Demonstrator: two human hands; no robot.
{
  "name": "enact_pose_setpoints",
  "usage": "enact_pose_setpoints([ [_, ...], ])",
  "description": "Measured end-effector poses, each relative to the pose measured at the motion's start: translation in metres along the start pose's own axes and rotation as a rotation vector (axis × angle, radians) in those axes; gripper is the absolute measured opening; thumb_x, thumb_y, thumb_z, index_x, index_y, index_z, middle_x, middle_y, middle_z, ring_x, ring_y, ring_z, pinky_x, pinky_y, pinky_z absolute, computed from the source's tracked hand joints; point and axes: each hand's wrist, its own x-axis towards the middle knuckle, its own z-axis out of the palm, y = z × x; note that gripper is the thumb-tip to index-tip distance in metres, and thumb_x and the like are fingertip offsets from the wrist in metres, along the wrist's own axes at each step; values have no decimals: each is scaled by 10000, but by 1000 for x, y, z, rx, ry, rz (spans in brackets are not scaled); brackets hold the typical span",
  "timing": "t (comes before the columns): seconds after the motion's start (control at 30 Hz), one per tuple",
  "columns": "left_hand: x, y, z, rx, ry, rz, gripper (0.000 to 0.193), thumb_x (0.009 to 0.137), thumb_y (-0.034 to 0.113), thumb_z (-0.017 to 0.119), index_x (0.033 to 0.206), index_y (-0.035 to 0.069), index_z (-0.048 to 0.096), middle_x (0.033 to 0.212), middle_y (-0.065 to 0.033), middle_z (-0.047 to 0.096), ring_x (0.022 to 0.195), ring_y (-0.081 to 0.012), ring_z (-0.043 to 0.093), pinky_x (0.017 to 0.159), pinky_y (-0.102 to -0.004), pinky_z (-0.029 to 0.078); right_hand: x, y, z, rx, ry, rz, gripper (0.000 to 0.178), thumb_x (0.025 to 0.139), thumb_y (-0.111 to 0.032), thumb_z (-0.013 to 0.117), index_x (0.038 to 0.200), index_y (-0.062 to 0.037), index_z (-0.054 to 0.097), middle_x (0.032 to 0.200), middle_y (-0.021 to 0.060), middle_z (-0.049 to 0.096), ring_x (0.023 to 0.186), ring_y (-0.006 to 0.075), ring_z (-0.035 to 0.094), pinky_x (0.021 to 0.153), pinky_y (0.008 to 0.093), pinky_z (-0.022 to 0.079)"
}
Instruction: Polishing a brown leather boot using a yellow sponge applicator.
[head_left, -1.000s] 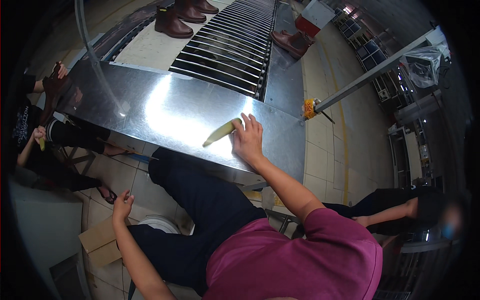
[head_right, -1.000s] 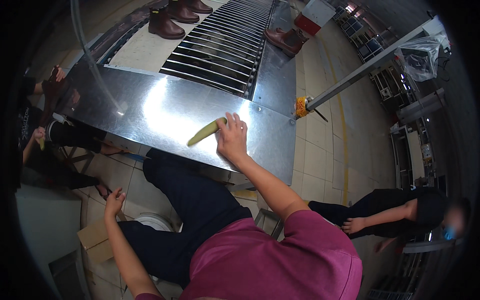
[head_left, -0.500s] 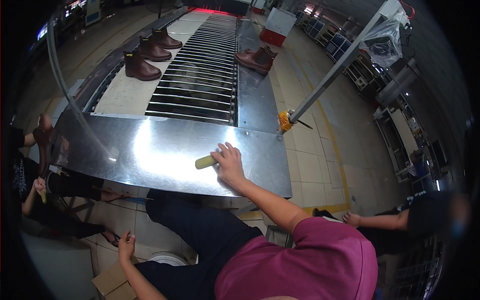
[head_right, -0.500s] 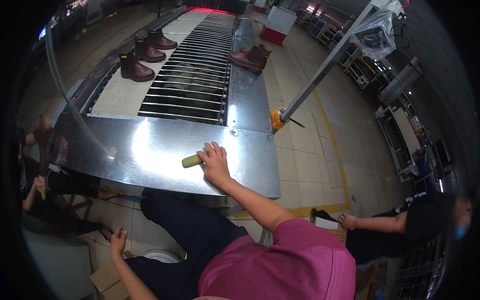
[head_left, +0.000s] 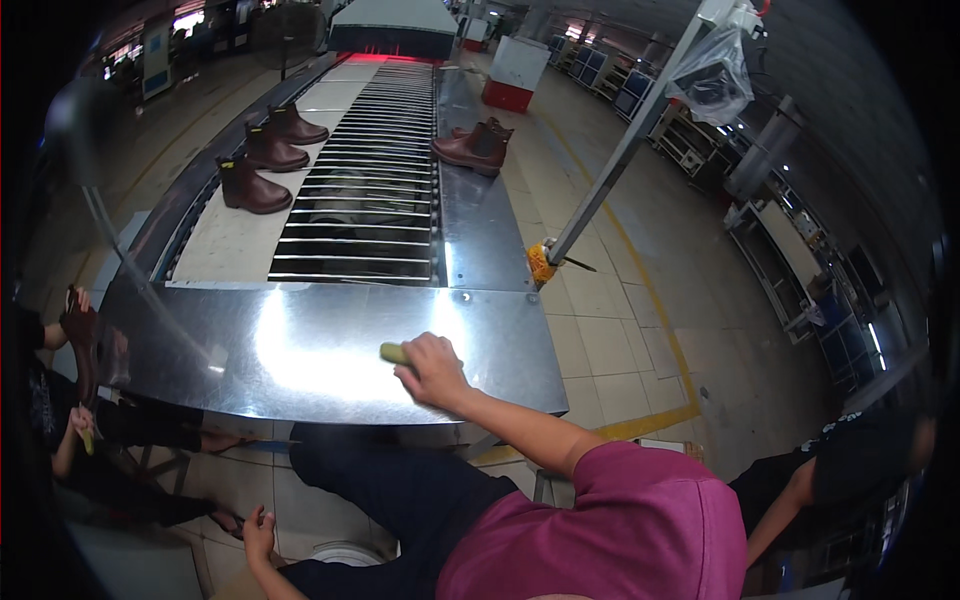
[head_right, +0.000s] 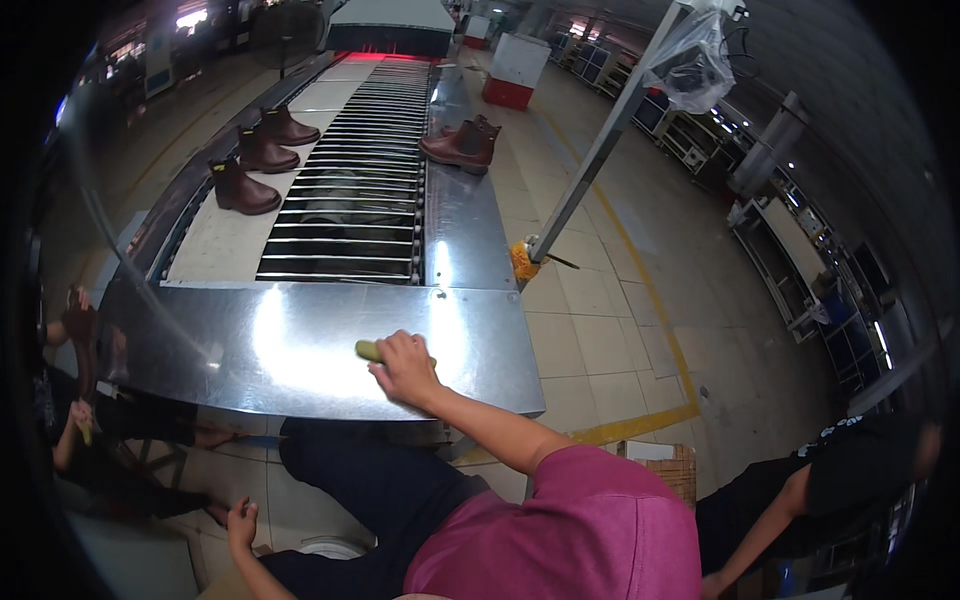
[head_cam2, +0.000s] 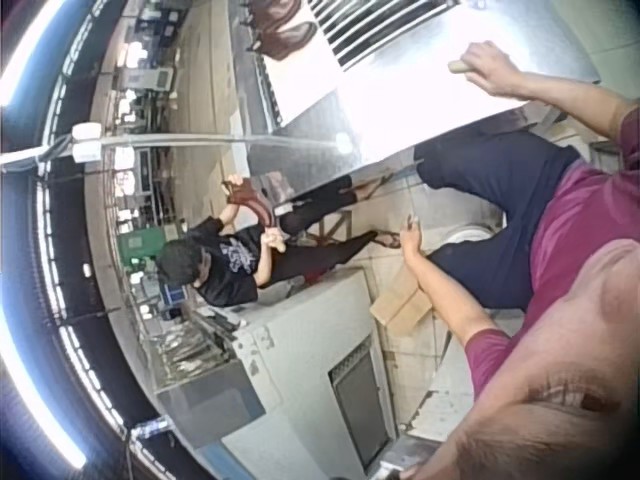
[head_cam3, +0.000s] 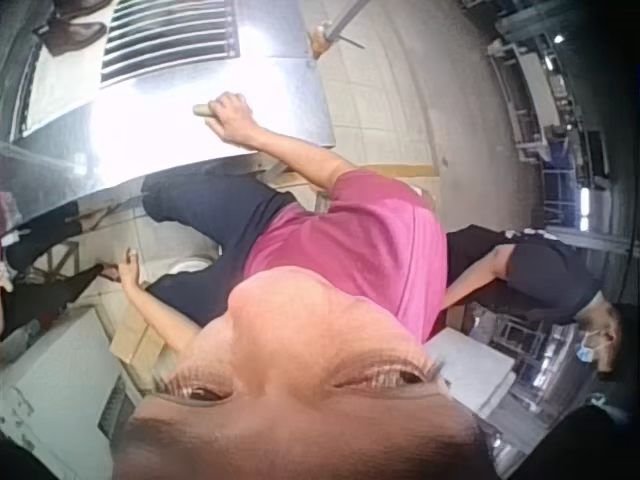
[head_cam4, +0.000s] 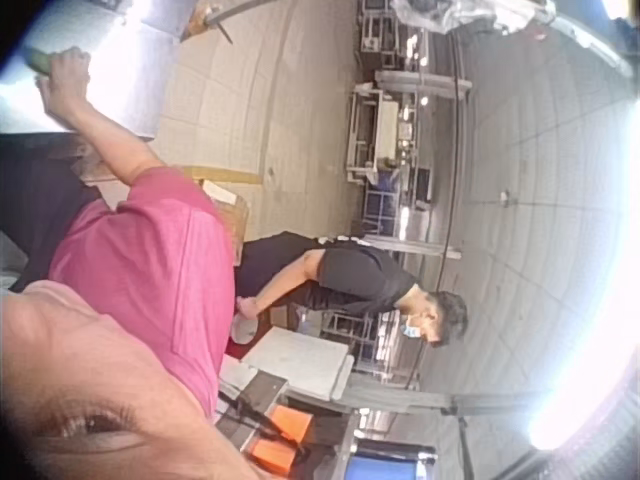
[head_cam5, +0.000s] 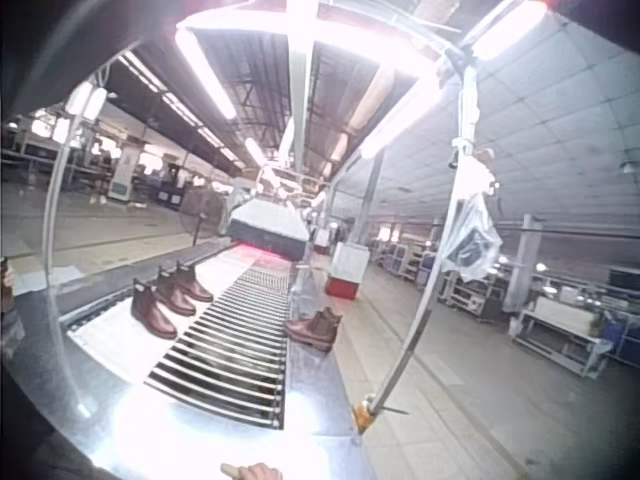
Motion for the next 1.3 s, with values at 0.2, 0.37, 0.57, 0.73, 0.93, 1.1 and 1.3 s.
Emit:
enact_pose_setpoints([
  [0.2,-6,-11,-1,-29,42,47,508,966,252,711,1393,-12,637,1274,-260,715,1161,-342,706,999,-413,538,0,3,8,-33,-10,-25,354,844,-87,686,1197,-59,683,1325,202,613,1340,453,511,1132,563,377],
  [0.37,-8,28,-5,29,26,6,539,959,323,712,1417,50,634,1212,-254,737,1142,-365,714,977,-408,541,-3,23,3,180,-45,-100,356,873,-152,722,1214,-52,700,1408,212,605,1406,480,473,1176,590,373],
  [0.57,-17,37,-11,-20,49,-50,550,947,342,736,1389,26,649,1208,-253,741,1158,-345,713,996,-414,537,8,19,5,194,-79,-181,515,834,-386,847,1194,-46,702,1434,227,599,1434,495,451,1184,590,375],
  [0.73,-25,-11,-1,50,120,77,585,940,434,724,1392,67,663,1240,-212,738,1154,-360,713,1000,-453,556,1,9,38,437,-94,-234,448,804,-157,752,1204,-10,613,1434,272,571,1439,501,439,1191,568,364],
  [0.93,30,42,10,199,33,115,582,950,529,657,1345,103,692,1272,-198,719,1196,-395,675,1004,-498,541,-7,76,27,515,-141,-180,365,927,-122,536,1233,52,634,1502,264,522,1357,412,536,1158,465,416],
  [1.1,-22,49,-1,48,14,-121,510,928,412,720,1328,97,702,1242,-158,739,1177,-364,686,990,-485,540,-8,20,8,-10,-169,-240,467,1006,-306,671,1317,42,673,1326,302,664,1158,436,669,1037,551,494],
  [1.3,-13,35,2,84,79,-105,519,921,417,725,1327,94,707,1256,-161,736,1183,-362,686,987,-481,545,6,12,16,311,47,-494,237,979,-23,629,1173,100,688,994,269,712,895,436,658,849,504,550],
])
